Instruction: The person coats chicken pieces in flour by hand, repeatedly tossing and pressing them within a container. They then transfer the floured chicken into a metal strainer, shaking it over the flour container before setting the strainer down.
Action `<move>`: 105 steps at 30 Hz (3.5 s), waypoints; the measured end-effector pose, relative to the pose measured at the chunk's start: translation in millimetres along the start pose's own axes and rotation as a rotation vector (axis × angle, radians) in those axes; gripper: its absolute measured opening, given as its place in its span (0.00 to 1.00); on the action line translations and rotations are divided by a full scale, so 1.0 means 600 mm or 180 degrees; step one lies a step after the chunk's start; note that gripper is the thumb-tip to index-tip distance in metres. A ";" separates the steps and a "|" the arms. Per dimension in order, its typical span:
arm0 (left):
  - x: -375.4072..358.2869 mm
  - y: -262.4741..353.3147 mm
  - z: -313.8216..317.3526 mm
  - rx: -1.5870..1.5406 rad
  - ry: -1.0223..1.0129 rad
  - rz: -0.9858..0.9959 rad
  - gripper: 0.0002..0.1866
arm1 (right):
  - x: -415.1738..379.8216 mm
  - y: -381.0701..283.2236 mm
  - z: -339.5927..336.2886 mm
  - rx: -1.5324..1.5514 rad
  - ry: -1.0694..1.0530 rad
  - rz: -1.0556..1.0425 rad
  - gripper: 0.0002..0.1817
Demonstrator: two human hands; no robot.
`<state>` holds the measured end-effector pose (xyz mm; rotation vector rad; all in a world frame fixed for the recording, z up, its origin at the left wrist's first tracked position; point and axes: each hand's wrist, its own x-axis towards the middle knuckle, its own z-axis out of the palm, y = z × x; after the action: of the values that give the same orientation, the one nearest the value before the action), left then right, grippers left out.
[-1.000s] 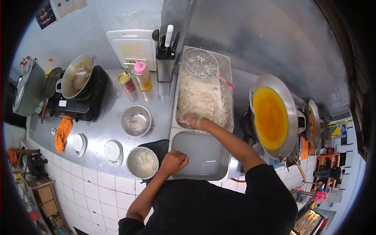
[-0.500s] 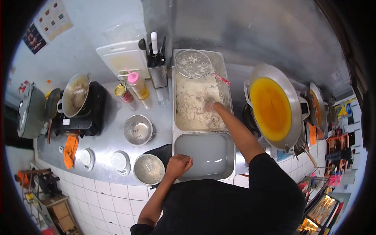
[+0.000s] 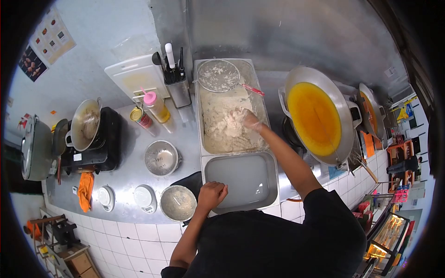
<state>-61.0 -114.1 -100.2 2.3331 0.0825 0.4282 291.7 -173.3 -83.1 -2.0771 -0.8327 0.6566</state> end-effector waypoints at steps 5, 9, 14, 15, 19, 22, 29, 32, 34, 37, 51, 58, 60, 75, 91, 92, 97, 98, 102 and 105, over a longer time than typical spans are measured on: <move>0.000 0.000 0.001 0.0025 0.0064 0.0003 0.13 | 0.017 0.163 -0.018 -0.2263 -0.1528 0.0828 0.18; -0.002 -0.004 0.000 0.0061 0.0006 0.0054 0.13 | -0.033 0.147 0.066 -0.2505 -0.2476 0.1499 0.19; -0.007 -0.013 0.008 0.0037 0.0027 0.0103 0.14 | -0.002 0.218 0.090 -0.1843 -0.1328 0.1089 0.25; -0.004 -0.014 0.009 0.0040 0.0018 0.0119 0.14 | 0.002 0.221 0.087 -0.1602 -0.0996 0.1004 0.27; -0.006 -0.009 0.007 0.0084 -0.0020 0.0118 0.15 | 0.043 0.253 0.067 -0.0845 -0.0104 0.0750 0.33; -0.004 -0.001 0.000 0.0090 -0.0051 0.0053 0.14 | 0.088 0.313 0.037 -0.0077 -0.0790 0.0488 0.38; -0.002 -0.010 0.012 0.0060 0.0000 0.0054 0.13 | -0.027 0.212 0.104 -0.2371 -0.2441 0.1341 0.35; -0.010 -0.004 0.009 0.0093 -0.0031 0.0034 0.13 | 0.002 0.195 0.154 -0.1852 -0.2212 0.1195 0.33; -0.004 -0.006 0.009 0.0133 -0.0032 0.0058 0.13 | 0.010 0.186 0.156 -0.1138 -0.1892 0.1216 0.32; -0.008 -0.007 0.011 0.0176 -0.0033 0.0033 0.13 | 0.000 0.167 0.135 0.0505 -0.1349 0.1455 0.31; -0.010 -0.012 0.016 0.0245 -0.0156 0.0120 0.15 | 0.163 0.265 0.094 0.0053 0.0111 -0.0369 0.37; -0.001 -0.001 0.002 0.0161 -0.0156 -0.0027 0.16 | 0.112 0.226 0.216 -0.3106 -0.0490 -0.1290 0.18; 0.000 -0.009 0.008 0.0102 -0.0086 0.0050 0.16 | 0.092 0.209 0.220 -0.2976 -0.0158 -0.0957 0.18; 0.006 -0.009 -0.011 0.0259 -0.0265 0.0063 0.14 | 0.162 -0.157 -0.089 0.0991 0.1062 -0.0369 0.30; 0.008 -0.017 -0.010 0.0173 -0.0312 -0.0016 0.13 | 0.204 0.112 -0.016 -0.0206 -0.0518 0.0342 0.22; 0.009 -0.018 -0.011 0.0158 -0.0305 -0.0011 0.13 | 0.211 0.144 -0.004 -0.0564 -0.0715 0.0391 0.22; 0.011 -0.017 -0.015 0.0085 -0.0384 -0.0016 0.13 | 0.326 0.367 0.110 -0.2080 0.0999 -0.0244 0.12; 0.012 -0.017 -0.015 0.0074 -0.0379 -0.0012 0.12 | 0.351 0.376 0.123 -0.2215 0.1042 -0.0478 0.12; 0.010 -0.020 -0.012 0.0002 -0.0342 -0.0062 0.12 | 0.392 0.314 0.176 -0.1534 0.0566 -0.1366 0.17; 0.011 -0.020 -0.012 0.0039 -0.0360 -0.0082 0.12 | 0.374 0.262 0.229 -0.1449 -0.0014 -0.0744 0.17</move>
<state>-56.2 -99.3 -102.2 2.3607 0.0608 0.2832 396.5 -16.2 -324.4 -2.3222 -1.2996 0.3659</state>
